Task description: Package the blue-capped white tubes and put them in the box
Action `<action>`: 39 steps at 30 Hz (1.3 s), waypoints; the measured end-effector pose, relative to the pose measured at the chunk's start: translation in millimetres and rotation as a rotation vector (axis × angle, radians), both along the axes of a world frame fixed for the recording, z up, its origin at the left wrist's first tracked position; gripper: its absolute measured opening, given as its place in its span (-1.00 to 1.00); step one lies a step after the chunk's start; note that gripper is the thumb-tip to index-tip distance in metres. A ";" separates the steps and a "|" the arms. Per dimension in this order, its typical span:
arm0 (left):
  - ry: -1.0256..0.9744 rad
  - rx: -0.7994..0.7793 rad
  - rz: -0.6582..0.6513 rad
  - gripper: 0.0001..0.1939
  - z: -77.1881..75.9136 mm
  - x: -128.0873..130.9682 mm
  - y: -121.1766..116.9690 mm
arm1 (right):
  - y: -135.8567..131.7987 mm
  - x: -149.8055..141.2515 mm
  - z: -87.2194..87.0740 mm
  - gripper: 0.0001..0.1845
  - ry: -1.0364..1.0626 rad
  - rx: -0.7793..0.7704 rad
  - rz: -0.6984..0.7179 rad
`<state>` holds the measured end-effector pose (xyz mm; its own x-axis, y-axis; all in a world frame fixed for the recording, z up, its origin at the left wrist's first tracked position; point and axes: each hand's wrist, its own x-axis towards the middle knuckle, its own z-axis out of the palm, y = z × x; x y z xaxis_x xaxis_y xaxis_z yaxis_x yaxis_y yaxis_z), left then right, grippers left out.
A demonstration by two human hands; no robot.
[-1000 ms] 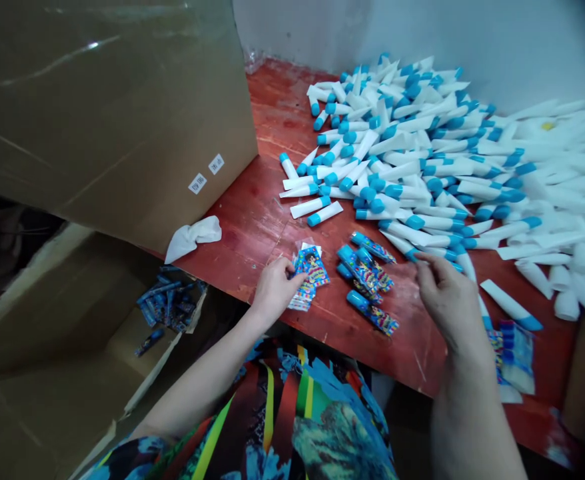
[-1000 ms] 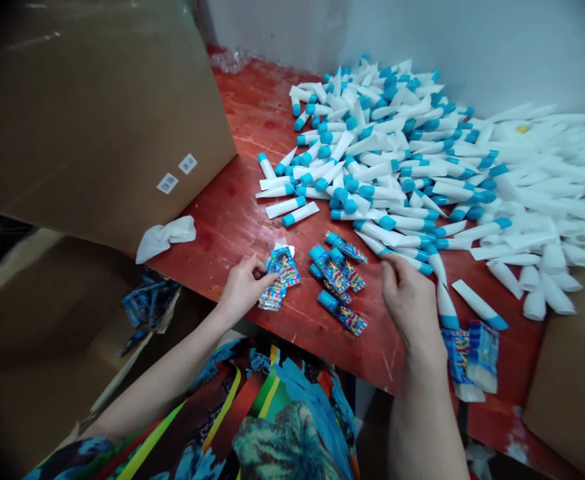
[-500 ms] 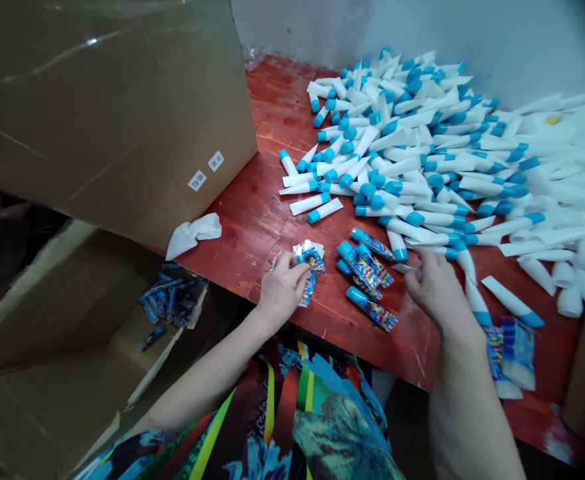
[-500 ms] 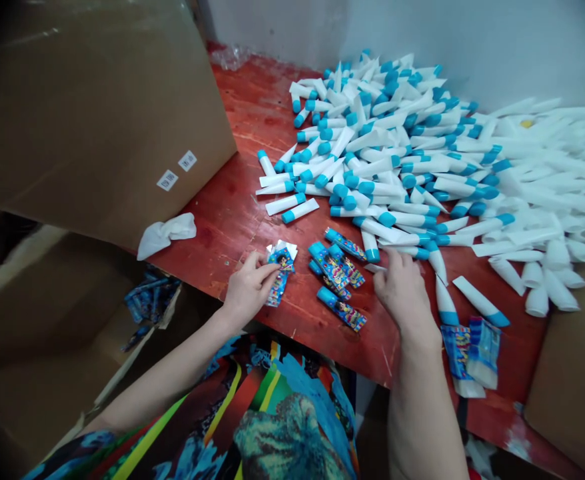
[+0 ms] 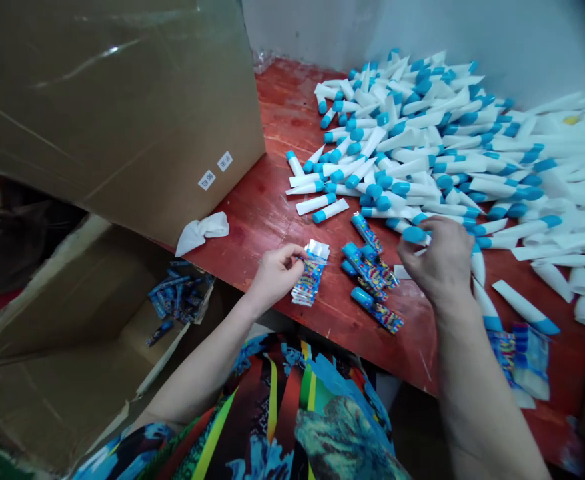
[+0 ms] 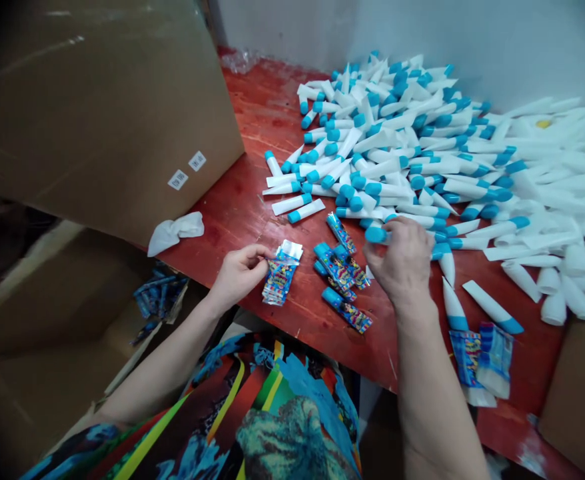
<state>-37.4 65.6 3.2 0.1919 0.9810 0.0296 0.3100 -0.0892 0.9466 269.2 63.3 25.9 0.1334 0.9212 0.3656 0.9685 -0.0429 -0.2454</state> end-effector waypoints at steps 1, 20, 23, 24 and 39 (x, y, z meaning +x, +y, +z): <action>0.017 0.067 -0.043 -0.81 3.3 0.5 0.3 | -2.7 -11.6 4.7 -0.71 0.159 0.065 -0.044; 0.295 0.195 0.222 -0.81 11.6 25.6 -5.9 | -26.0 -140.8 -12.6 -0.59 1.161 -0.225 0.034; 0.118 0.090 0.238 -0.79 13.3 28.3 -12.2 | -25.2 -142.4 -15.9 -0.65 1.210 -0.181 -0.002; 0.025 -0.013 0.261 -0.82 14.8 27.6 -13.1 | -24.9 -140.4 -15.7 -0.66 1.207 -0.162 -0.005; -0.594 -0.638 0.212 -0.46 15.5 32.5 -15.2 | -32.4 -152.3 -28.5 -0.58 1.324 -0.145 0.046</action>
